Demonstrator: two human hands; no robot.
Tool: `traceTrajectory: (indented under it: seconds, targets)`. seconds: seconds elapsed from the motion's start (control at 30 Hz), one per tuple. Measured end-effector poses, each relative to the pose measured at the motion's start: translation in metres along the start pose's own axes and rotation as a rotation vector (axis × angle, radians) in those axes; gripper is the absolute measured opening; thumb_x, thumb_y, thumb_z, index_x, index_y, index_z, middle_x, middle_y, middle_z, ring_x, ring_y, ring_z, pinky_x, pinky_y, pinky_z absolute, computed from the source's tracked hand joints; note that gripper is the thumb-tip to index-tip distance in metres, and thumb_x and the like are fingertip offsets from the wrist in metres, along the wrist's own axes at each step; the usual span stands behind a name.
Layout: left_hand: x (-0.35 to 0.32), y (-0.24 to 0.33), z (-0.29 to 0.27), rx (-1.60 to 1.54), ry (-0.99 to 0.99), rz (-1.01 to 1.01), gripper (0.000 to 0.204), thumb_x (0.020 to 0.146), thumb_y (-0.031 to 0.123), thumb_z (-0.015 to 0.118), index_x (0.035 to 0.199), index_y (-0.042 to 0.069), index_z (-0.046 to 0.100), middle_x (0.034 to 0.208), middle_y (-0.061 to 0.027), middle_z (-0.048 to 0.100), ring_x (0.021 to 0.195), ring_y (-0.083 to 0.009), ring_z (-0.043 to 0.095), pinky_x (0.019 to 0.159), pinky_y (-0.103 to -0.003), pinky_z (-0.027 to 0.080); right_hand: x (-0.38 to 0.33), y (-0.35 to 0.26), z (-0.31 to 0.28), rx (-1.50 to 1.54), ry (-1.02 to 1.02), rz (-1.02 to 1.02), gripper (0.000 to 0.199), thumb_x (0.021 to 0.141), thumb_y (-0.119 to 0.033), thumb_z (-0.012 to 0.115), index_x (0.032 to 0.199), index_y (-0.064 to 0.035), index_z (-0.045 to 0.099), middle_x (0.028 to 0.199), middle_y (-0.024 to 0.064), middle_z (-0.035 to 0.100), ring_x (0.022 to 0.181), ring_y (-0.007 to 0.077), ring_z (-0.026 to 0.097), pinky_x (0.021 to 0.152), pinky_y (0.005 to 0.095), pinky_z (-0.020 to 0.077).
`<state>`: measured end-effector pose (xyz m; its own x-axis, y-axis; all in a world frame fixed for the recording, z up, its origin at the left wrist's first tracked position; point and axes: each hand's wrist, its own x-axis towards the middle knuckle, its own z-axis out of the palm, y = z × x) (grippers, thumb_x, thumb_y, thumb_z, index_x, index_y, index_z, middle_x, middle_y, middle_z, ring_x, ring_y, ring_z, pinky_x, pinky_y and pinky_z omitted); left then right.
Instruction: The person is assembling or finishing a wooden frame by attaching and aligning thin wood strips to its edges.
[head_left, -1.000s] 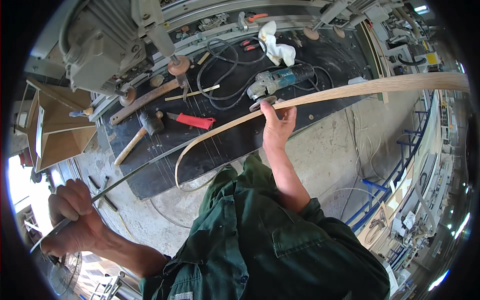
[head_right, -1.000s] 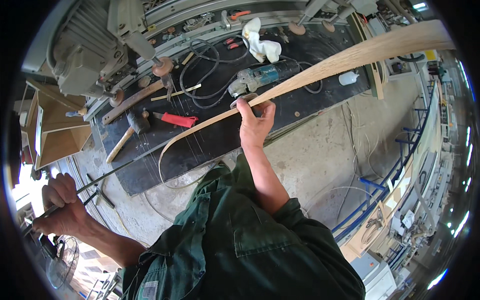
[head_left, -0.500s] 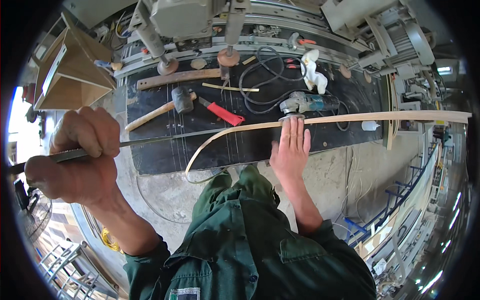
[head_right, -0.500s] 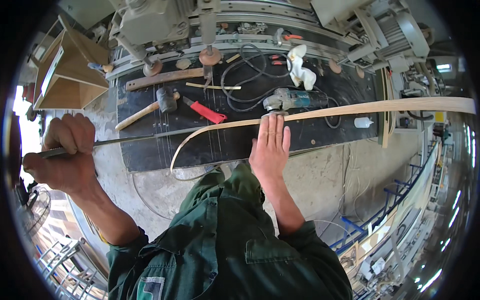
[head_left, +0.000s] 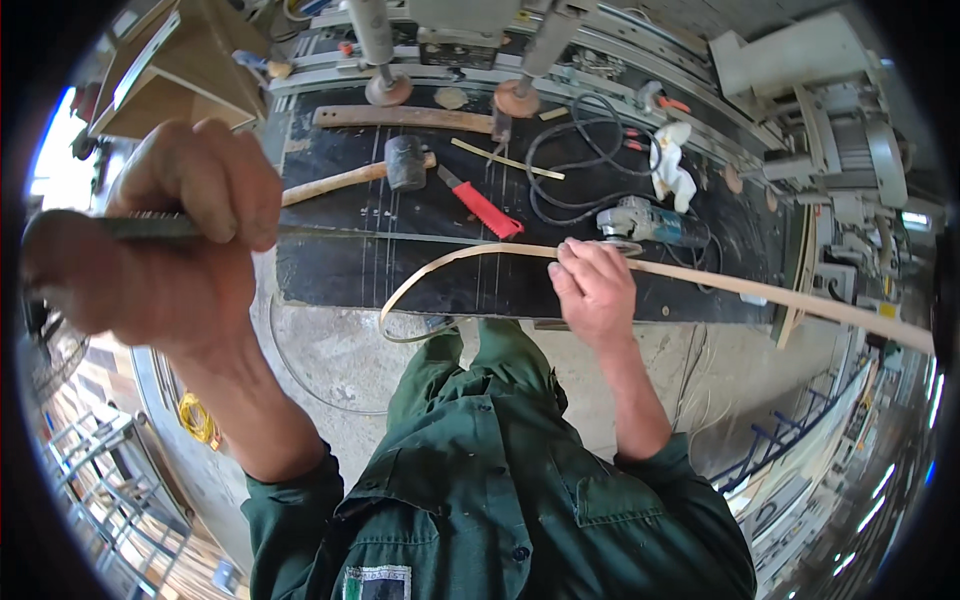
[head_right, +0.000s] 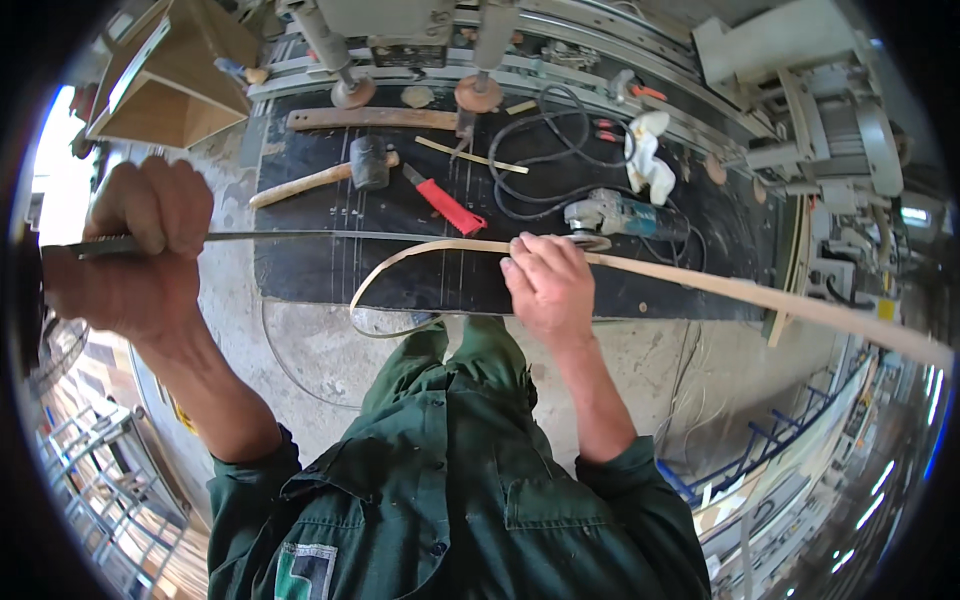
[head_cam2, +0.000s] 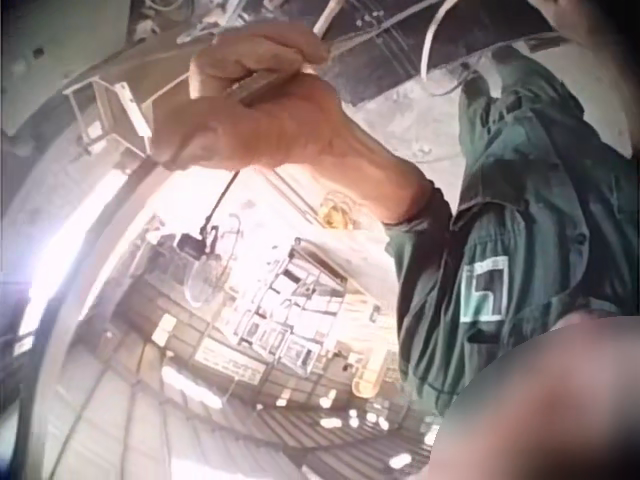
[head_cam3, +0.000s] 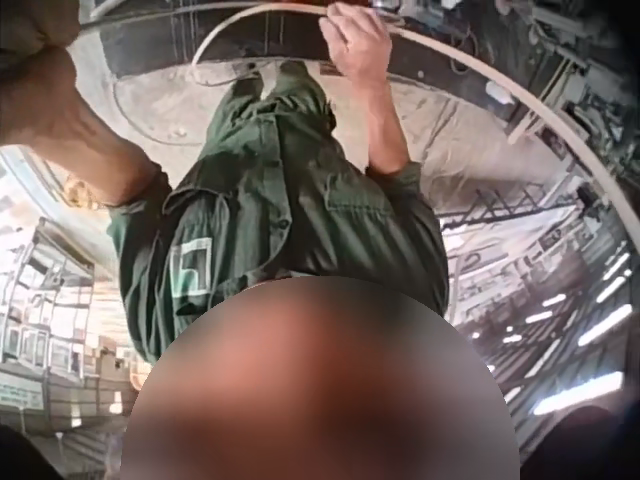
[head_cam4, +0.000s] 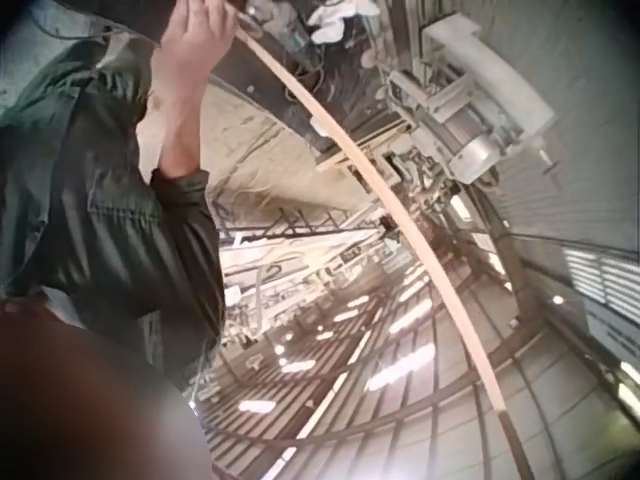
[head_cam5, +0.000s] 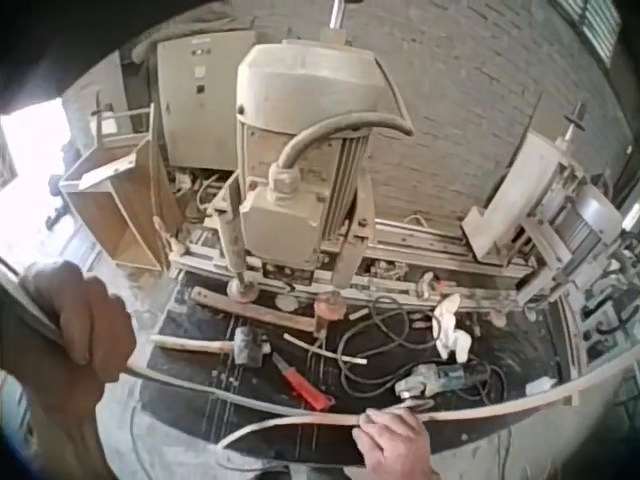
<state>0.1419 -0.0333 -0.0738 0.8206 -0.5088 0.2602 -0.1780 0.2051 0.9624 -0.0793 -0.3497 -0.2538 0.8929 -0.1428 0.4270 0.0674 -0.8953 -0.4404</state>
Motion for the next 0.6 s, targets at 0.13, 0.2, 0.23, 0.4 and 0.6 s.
traceTrajectory:
  seconds: [0.13, 0.2, 0.23, 0.4, 0.6]
  targets:
    - [-0.003, 0.002, -0.004, 0.136, 0.027, 0.026, 0.093, 0.076, 0.108, 0.042, 0.068, 0.016, 0.034, 0.065, -0.0025, 0.038, 0.061, -0.0155, 0.032, 0.061, -0.037, 0.026, 0.024, 0.027, -0.008, 0.361, -0.382, 0.251, 0.013, 0.085, -0.005, 0.086, 0.09, 0.0001, 0.075, 0.087, 0.0077, 0.071, 0.079, 0.0206, 0.066, 0.073, 0.0345, 0.0516]
    - [-0.001, -0.017, 0.014, 0.242, 0.271, 0.237, 0.095, 0.082, 0.101, 0.047, 0.094, 0.007, 0.05, 0.09, -0.0115, 0.056, 0.085, -0.0219, 0.05, 0.081, -0.037, 0.038, 0.039, 0.029, -0.011, 0.492, -0.457, 0.294, 0.016, 0.085, -0.007, 0.086, 0.086, 0.0012, 0.072, 0.083, 0.0063, 0.067, 0.077, 0.016, 0.061, 0.071, 0.0327, 0.0483]
    - [-0.004, -0.034, 0.022, 0.337, 0.485, 0.451, 0.103, 0.088, 0.094, 0.053, 0.12, -0.002, 0.067, 0.115, -0.0206, 0.073, 0.109, -0.0284, 0.068, 0.101, -0.037, 0.05, 0.04, 0.031, -0.012, 0.505, -0.497, 0.338, 0.017, 0.085, -0.008, 0.086, 0.087, 0.001, 0.072, 0.084, 0.006, 0.067, 0.076, 0.0159, 0.061, 0.072, 0.0325, 0.0486]
    - [-0.147, -0.146, -0.004, 0.323, 0.709, -0.231, 0.051, 0.107, 0.038, 0.067, 0.14, -0.002, 0.064, 0.132, -0.0125, 0.07, 0.127, -0.0197, 0.061, 0.114, -0.036, 0.043, 0.047, 0.034, -0.008, 0.589, -0.633, 0.406, 0.019, 0.091, -0.013, 0.084, 0.097, 0.001, 0.074, 0.09, 0.0055, 0.073, 0.082, 0.0136, 0.065, 0.078, 0.0303, 0.0514]
    - [-0.147, -0.183, 0.064, 0.066, 0.342, -0.594, 0.043, 0.109, 0.041, 0.065, 0.123, 0.001, 0.074, 0.113, -0.0044, 0.073, 0.107, -0.0134, 0.065, 0.094, -0.03, 0.051, 0.05, 0.037, -0.009, 0.555, -0.66, 0.396, 0.021, 0.095, -0.018, 0.081, 0.101, 0.0009, 0.074, 0.087, 0.0063, 0.074, 0.083, 0.015, 0.068, 0.078, 0.032, 0.0526]
